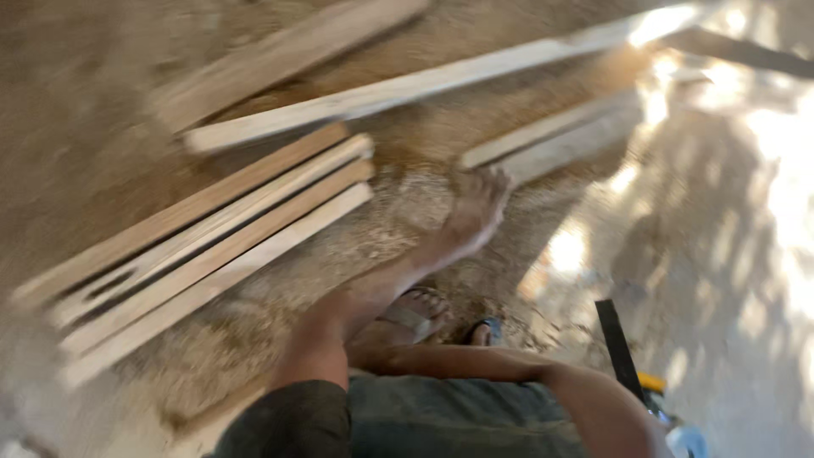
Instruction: The person kneels on a sawdust-covered floor and marks wooden sticks and planks. They hold an L-square against each piece and draw pencil lines along it, working through a stack of pieces one at a time and repositioning the square to mark additional lines.
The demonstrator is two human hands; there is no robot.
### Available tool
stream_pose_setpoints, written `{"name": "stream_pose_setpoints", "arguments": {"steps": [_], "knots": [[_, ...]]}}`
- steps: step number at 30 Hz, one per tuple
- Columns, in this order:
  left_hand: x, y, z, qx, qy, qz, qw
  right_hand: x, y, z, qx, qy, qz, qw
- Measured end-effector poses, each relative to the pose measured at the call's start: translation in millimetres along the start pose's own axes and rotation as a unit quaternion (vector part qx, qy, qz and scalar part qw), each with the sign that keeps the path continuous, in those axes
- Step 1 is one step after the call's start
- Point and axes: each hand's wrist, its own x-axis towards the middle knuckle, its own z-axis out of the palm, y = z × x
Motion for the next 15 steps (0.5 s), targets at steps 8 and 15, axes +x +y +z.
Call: {"name": "stream_pose_setpoints", "arguments": {"steps": [8, 15], "knots": [[54, 16, 82, 0.012, -0.285, -0.092, 0.954, 5, 29, -54, 0.002, 0.021, 0.037, 0.999], [53, 32, 124, 0.143, -0.279, -0.119, 0.942, -19, 41, -50, -0.028, 0.025, 0.072, 0.997]]}}
